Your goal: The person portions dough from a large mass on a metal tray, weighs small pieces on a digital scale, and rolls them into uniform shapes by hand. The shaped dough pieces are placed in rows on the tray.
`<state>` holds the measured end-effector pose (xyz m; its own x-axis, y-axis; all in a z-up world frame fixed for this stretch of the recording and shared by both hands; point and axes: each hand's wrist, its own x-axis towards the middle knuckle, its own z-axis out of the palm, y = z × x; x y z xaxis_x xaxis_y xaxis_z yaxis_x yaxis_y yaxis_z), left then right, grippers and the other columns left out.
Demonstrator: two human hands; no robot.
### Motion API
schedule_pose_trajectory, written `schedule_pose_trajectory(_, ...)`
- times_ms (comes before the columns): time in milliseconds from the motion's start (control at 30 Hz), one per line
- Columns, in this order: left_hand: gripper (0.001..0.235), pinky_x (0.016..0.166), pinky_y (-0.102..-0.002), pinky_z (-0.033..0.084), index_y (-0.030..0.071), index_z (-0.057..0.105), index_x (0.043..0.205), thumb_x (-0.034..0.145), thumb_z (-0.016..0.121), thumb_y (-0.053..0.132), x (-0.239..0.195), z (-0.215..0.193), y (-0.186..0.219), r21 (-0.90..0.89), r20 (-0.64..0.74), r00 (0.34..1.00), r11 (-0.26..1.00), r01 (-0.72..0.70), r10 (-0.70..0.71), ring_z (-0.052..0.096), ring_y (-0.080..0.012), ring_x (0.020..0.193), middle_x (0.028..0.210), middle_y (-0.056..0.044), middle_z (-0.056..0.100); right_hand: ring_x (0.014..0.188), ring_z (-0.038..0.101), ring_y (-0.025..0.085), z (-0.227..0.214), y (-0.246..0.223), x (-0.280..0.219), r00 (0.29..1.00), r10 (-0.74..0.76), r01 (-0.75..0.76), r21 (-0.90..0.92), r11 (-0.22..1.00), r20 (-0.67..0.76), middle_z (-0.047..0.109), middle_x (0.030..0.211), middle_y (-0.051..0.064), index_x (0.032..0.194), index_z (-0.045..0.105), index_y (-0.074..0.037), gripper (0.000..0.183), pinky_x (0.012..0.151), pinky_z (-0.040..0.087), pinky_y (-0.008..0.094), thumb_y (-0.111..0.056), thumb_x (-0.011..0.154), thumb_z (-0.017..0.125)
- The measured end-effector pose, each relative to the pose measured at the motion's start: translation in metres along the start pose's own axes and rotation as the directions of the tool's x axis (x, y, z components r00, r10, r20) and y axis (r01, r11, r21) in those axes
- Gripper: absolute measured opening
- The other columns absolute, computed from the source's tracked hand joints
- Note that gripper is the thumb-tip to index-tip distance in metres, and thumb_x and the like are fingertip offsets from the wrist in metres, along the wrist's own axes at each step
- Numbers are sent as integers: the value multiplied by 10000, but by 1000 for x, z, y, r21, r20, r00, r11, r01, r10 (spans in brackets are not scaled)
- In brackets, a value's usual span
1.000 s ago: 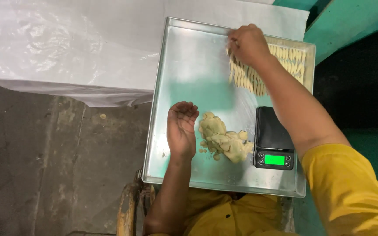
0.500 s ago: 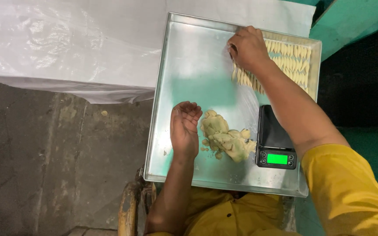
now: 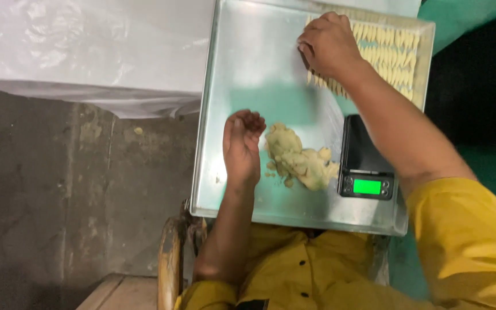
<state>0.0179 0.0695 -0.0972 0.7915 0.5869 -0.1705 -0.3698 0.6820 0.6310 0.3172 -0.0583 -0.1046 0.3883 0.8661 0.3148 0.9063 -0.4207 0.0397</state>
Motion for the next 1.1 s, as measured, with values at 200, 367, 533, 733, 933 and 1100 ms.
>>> schedule_pose_trajectory(200,217,955,-324,526,113,629,1186,1019,538,216,-3,16,20,564,5,999,825,28,-37,638,-168,1016,1094,-45,663,1060,699,286,-100,-86,-24,720,-61,-312,402,861,691,758,1184,56,1121,799,-161,285,892,517,447,-295,930,636)
schedule_pose_trajectory(367,491,1155,-473,406,42,529,1394,910,584,96,-22,23,22,835,343,932,492,-246,-117,543,-338,1274,1300,-190,595,1079,706,466,-146,-149,-81,555,-41,-353,280,893,831,772,1104,173,1226,704,-110,494,922,550,589,-434,855,742)
schedule_pose_trajectory(533,892,1218,-713,102,142,256,1614,835,673,264,-52,56,26,930,302,801,-24,-366,-517,78,-526,1545,1660,-239,256,978,726,428,-114,-176,-130,773,94,-256,172,951,628,730,1042,109,1166,625,-155,486,815,588,551,-390,779,803)
schedule_pose_trajectory(733,1272,1218,-711,4,62,4,1659,711,803,344,-87,72,37,945,112,837,-202,-256,-536,-96,-531,1555,1689,-333,-38,927,667,384,-92,-185,-150,919,-22,-67,211,975,394,637,991,104,1135,586,-90,336,776,550,489,-375,973,657)
schedule_pose_trajectory(933,1280,1236,-692,16,119,106,1667,674,825,487,-102,68,11,979,51,905,-159,-129,-421,-158,-524,1550,1698,-291,-136,911,696,387,-69,-176,-147,952,11,-112,315,943,306,674,910,93,1102,685,-163,217,786,562,501,-292,929,653)
schedule_pose_trajectory(1100,797,1248,-664,101,242,299,1635,908,597,379,-99,43,-23,973,85,978,-197,-123,-192,-82,-532,1561,1703,-284,31,869,727,367,-82,-173,-140,946,20,-119,291,949,323,700,857,81,1046,728,-163,182,769,581,477,-265,896,709)
